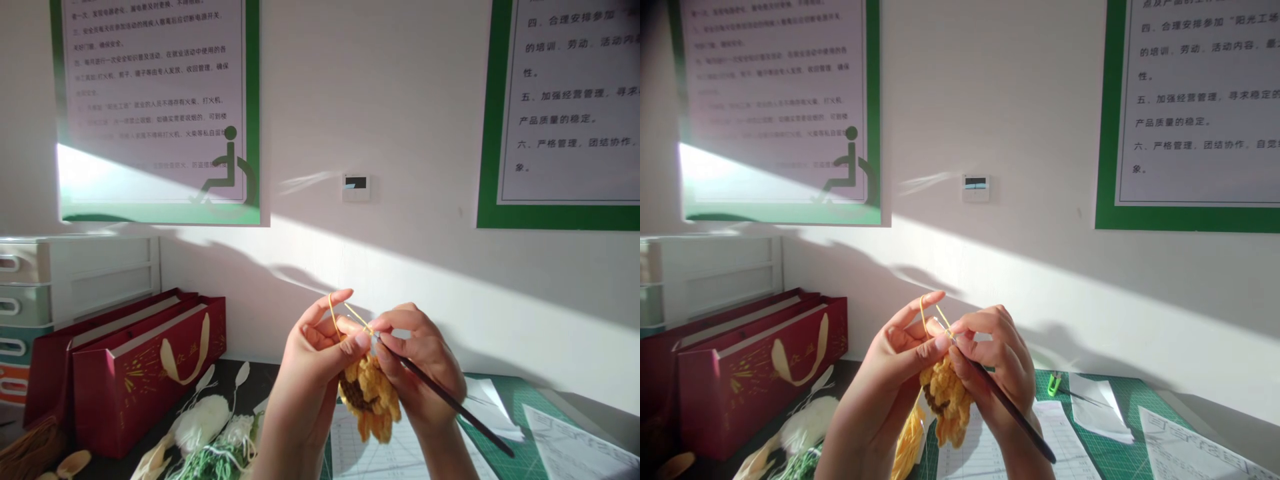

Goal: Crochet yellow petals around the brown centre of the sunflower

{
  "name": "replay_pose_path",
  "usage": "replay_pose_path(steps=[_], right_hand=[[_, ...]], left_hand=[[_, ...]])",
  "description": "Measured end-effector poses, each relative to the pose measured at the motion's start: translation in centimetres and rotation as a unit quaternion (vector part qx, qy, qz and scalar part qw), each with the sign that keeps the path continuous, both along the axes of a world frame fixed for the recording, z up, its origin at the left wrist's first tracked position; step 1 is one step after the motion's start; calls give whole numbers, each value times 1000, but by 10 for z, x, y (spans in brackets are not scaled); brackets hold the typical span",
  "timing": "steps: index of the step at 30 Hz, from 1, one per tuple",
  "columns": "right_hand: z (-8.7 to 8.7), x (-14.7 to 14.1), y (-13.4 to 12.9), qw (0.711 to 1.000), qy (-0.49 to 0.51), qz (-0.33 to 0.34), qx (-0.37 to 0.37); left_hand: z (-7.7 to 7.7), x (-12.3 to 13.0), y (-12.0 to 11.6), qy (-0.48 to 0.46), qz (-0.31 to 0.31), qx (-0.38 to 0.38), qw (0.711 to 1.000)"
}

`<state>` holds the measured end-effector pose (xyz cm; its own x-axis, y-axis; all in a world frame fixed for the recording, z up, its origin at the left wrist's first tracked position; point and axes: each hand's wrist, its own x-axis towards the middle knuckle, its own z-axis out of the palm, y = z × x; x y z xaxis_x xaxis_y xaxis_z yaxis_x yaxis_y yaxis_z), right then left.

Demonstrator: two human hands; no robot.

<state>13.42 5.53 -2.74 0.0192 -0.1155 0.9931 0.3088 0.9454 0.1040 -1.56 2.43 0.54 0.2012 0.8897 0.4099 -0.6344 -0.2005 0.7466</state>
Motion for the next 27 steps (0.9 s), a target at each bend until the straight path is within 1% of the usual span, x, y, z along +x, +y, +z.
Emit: replay_pose_path(steps=[2, 5, 6, 7, 9, 12, 14, 17, 19, 20, 23, 25, 27], right_hand=[[0, 1, 0, 999, -5, -43, 13], [1, -2, 0, 990, -7, -133, 45], [1, -4, 0, 988, -5, -144, 49], [0, -6, 0, 989, -3, -141, 43], [-1, -12, -2, 995, 12, -97, 15], [-4, -18, -6, 996, 75, 12, -46], [-3, -19, -10, 986, 128, 61, -89], [1, -20, -13, 963, 187, 110, -161], [4, -21, -12, 938, 207, 169, -219], [5, -21, -11, 920, 216, 206, -252], [8, -26, -5, 851, 235, 310, -354], [7, -30, -3, 813, 242, 345, -403], [6, -33, -2, 787, 255, 361, -430]], left_hand=[[1, 3, -2, -7, 22, 0, 1000], [1, 7, -4, -9, 75, 35, 997], [1, 7, -4, -4, 90, 51, 995], [1, 7, -5, 4, 102, 64, 993], [1, 6, -5, 19, 115, 77, 990], [2, 3, -4, 23, 132, 80, 988], [3, 1, -3, 22, 136, 82, 987], [4, -2, -3, 24, 120, 80, 989], [4, -3, -3, 23, 109, 79, 991], [4, -3, -3, 22, 105, 79, 991], [4, -2, -2, 16, 98, 80, 992], [4, -1, -1, 11, 95, 77, 992], [5, 0, -1, 6, 87, 75, 993]])
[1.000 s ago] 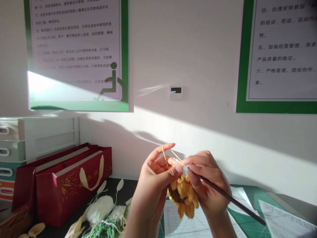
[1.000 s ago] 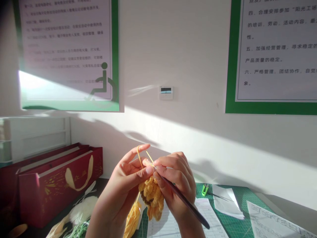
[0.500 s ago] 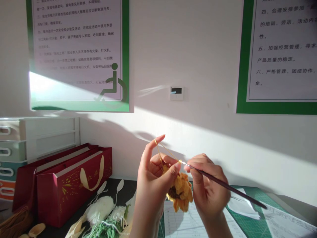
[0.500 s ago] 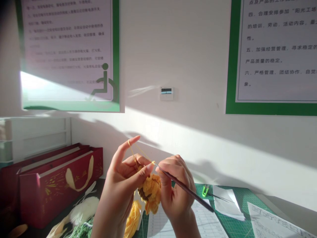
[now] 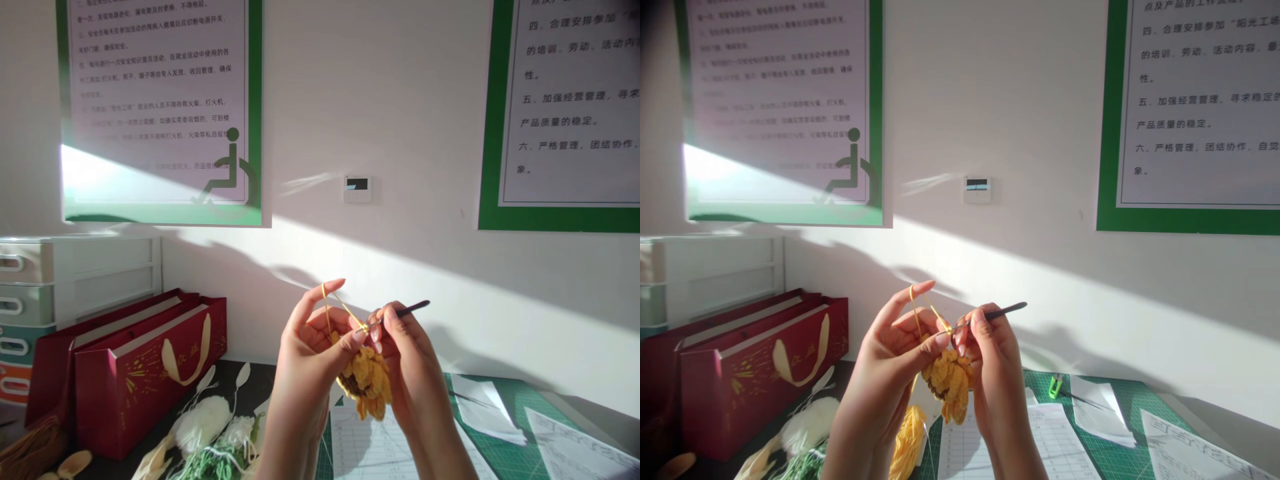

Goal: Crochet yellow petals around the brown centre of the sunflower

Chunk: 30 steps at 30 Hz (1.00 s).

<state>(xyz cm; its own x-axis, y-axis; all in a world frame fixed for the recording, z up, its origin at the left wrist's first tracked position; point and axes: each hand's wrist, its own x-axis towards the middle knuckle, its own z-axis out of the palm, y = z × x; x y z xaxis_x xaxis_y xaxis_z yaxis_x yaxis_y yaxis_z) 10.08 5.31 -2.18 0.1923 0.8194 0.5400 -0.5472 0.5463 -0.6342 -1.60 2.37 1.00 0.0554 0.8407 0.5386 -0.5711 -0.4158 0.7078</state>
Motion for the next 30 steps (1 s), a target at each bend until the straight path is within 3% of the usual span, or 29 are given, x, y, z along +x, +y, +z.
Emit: replay_pose_path(steps=[7, 16, 19, 23, 25, 27, 30], right_hand=[[-1, -2, -7, 998, 22, 27, -43], [0, -3, -6, 999, 21, 43, 27], [1, -1, -8, 998, -7, 16, 57], [2, 6, -9, 986, -79, -77, 125], [0, 12, -7, 966, -120, -133, 186], [-1, 19, -5, 920, -176, -217, 276], [-3, 27, -2, 787, -269, -377, 408]], left_hand=[[0, 3, -3, -10, -5, -32, 999], [-1, 3, -2, -23, -46, -49, 998], [0, 4, -3, -22, -32, -49, 998], [1, 8, -8, -18, 14, -36, 999], [0, 11, -10, -20, 44, -30, 998], [-1, 13, -12, -23, 68, -32, 997], [-2, 15, -13, -20, 74, -44, 996]])
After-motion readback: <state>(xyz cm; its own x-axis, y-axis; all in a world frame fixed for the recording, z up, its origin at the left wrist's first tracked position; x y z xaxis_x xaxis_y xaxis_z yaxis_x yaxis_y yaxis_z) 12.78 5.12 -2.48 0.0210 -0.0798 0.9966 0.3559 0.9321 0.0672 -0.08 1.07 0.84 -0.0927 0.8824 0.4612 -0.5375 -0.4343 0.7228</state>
